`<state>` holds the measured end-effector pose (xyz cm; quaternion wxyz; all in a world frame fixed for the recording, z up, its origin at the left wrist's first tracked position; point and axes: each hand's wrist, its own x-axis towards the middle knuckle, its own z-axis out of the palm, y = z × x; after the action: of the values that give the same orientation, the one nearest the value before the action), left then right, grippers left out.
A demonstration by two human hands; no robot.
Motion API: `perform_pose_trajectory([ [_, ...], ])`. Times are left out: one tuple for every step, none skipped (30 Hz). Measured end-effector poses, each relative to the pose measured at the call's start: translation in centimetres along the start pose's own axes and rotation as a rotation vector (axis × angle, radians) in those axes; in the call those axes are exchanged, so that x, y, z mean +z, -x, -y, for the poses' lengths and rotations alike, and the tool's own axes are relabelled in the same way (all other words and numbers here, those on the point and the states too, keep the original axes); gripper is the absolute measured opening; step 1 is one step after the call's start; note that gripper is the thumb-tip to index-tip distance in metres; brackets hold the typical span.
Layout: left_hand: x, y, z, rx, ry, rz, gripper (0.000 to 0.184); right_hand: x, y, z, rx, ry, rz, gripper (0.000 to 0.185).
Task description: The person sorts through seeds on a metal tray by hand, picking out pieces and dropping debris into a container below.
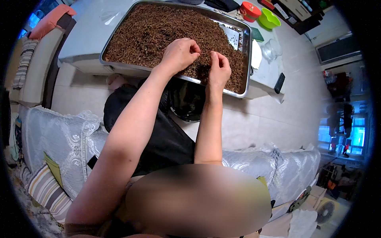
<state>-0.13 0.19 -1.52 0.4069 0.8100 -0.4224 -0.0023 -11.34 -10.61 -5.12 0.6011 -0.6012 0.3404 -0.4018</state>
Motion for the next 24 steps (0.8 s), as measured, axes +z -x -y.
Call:
perform_pose_trajectory([
  [0.1,0.0,0.2,-0.018,0.012,0.001,0.017,0.0,0.4,0.8,0.04,-0.051,0.006,0.021],
  [0.3,0.0,0.4,-0.036,0.025,0.003,0.017,0.0,0.7,1.4,0.08,-0.101,0.012,0.021],
  [0.2,0.0,0.3,-0.054,0.037,0.006,0.016,-0.1,0.9,1.7,0.12,-0.152,0.018,0.02],
  [0.2,-0.1,0.2,-0.099,0.074,0.031,0.016,-0.2,0.8,1.7,0.148,-0.182,0.054,0.019],
  [0.1,-0.2,0.1,-0.143,0.111,0.056,0.016,-0.2,0.9,1.8,0.14,-0.17,0.058,0.019],
  [0.1,-0.3,0.1,-0.187,0.148,0.08,0.017,-0.1,1.1,2.0,0.131,-0.158,0.063,0.018],
  [0.4,-0.5,0.4,-0.209,0.251,0.119,0.018,-0.1,1.3,2.1,0.122,-0.146,0.067,0.018],
  [0.8,-0.9,1.0,-0.231,0.354,0.159,0.019,-0.1,1.3,2.1,0.078,-0.102,0.072,0.018],
  [0.7,-1.0,1.0,-0.253,0.458,0.199,0.02,-0.2,1.2,2.1,0.035,-0.057,0.075,0.018],
  [0.7,-1.0,1.1,-0.277,0.526,0.224,0.021,-0.4,1.1,2.0,-0.009,-0.012,0.078,0.017],
  [0.7,-1.1,1.1,-0.302,0.592,0.25,0.022,-0.5,0.9,2.0,-0.02,-0.015,0.093,0.018],
  [0.5,-1.1,1.1,-0.326,0.66,0.276,0.023,-0.7,0.8,2.0,-0.032,-0.018,0.108,0.018],
  [0.4,-1.1,1.0,-0.328,0.657,0.28,0.023,-0.8,0.7,2.0,-0.043,-0.022,0.123,0.019],
  [0.3,-1.0,0.9,-0.33,0.655,0.282,0.022,-0.9,0.6,1.9,-0.059,-0.001,0.149,0.019],
  [0.4,-1.0,1.1,-0.332,0.652,0.285,0.022,-0.9,0.7,2.2,-0.075,0.019,0.175,0.02],
  [0.5,-1.0,1.2,-0.31,0.641,0.265,0.022,-0.8,0.8,2.4,-0.091,0.04,0.202,0.02],
  [0.6,-1.0,1.3,-0.288,0.63,0.247,0.021,-0.7,0.9,2.6,-0.095,0.095,0.212,0.02],
  [0.6,-1.0,1.3,-0.267,0.618,0.228,0.021,-0.5,1.2,2.9,-0.098,0.15,0.221,0.02],
  [0.6,-1.0,1.2,-0.258,0.583,0.224,0.021,-0.4,1.4,3.0,-0.101,0.204,0.23,0.019],
  [0.6,-1.0,1.1,-0.248,0.547,0.22,0.021,-0.4,1.2,2.6,-0.114,0.258,0.221,0.018],
  [0.7,-1.1,1.1,-0.239,0.512,0.215,0.02,-0.4,1.1,2.2,-0.162,0.313,0.202,0.018],
  [0.8,-1.0,1.1,-0.24,0.512,0.208,0.02,-0.3,1.0,1.7,-0.208,0.368,0.183,0.018],
  [0.8,-1.0,1.1,-0.24,0.511,0.201,0.02,-0.3,0.8,1.2,-0.256,0.421,0.164,0.017],
  [0.8,-1.1,1.1,-0.241,0.51,0.193,0.02,-0.3,0.8,1.0,-0.266,0.433,0.164,0.017],
])
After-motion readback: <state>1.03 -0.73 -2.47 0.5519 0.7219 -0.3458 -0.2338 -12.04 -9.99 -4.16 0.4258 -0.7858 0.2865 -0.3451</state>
